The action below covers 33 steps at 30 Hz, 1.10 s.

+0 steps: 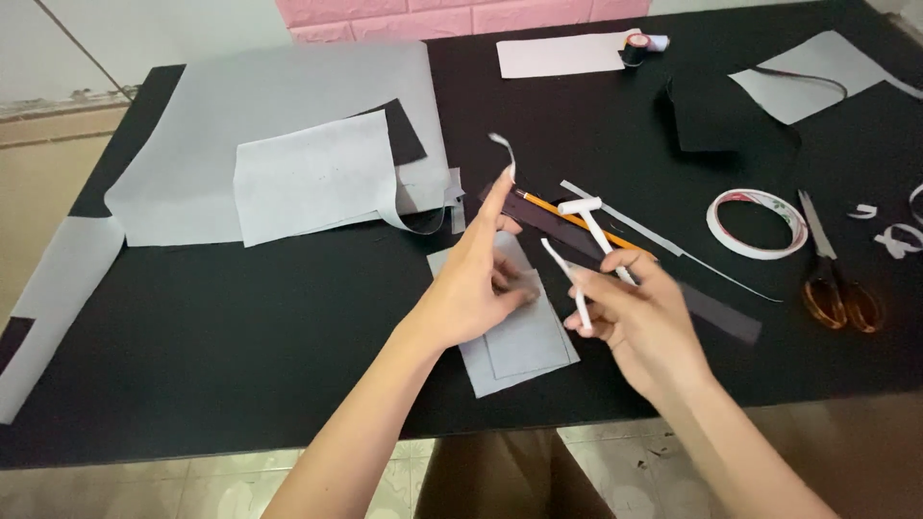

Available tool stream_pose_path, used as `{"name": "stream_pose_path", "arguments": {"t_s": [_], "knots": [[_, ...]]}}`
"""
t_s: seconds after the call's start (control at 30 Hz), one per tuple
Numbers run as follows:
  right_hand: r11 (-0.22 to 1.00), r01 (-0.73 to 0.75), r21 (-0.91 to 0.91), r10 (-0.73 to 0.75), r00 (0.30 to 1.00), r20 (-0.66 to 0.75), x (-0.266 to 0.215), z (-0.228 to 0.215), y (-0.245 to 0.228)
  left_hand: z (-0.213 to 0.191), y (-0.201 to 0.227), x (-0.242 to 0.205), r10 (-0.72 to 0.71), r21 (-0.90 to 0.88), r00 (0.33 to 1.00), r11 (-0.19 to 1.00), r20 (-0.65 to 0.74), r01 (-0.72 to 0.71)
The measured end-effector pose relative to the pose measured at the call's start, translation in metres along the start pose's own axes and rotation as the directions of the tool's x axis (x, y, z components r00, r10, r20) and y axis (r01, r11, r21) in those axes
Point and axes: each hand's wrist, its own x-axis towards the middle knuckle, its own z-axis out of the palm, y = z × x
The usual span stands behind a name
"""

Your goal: Measuring and marking leather material with a ruler and pencil, followed by applying double-sided tape to the edges of the pieces.

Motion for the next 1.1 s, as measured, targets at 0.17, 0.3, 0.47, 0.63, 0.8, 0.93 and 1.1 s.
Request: {"name": "stream_pose_path", "arguments": {"t_s": [0.17,0.3,0.47,0.63,0.8,0.93,1.1], "knots": [[0.989,0.013,-0.148,-0.015,1.000,-0.009,-0.011,0.014,-0.006,0.000,-0.004,0.000,0.027,0.010,1.000,1.000,-0.015,-0.027],[0.965,-0.023,-0.262,0.003,0.997,-0.078,-0.023,0.029,-0.013,0.002,-0.011,0.001,0.081,0.070,0.996,0.994,-0.028,-0.079],[0.946,-0.023,-0.325,-0.003,0.997,-0.077,-0.026,0.035,-0.016,0.001,-0.010,0.001,0.151,0.106,0.988,0.983,-0.035,-0.147],[0.945,-0.007,-0.327,-0.011,0.998,-0.055,-0.023,0.031,-0.013,0.004,-0.007,-0.006,0.182,0.235,0.983,0.956,-0.014,-0.174],[0.953,0.035,-0.300,-0.051,0.998,-0.047,-0.021,0.027,-0.009,0.012,-0.009,-0.004,0.257,0.335,0.966,0.910,0.012,-0.246],[0.960,0.028,-0.279,-0.044,0.998,-0.049,-0.022,0.026,-0.011,0.012,-0.013,-0.003,0.261,0.367,0.965,0.898,0.003,-0.244],[0.961,0.072,-0.268,-0.081,0.996,-0.021,-0.023,0.025,-0.008,0.002,0.005,-0.001,0.095,0.140,0.990,0.987,-0.101,-0.081]]}}
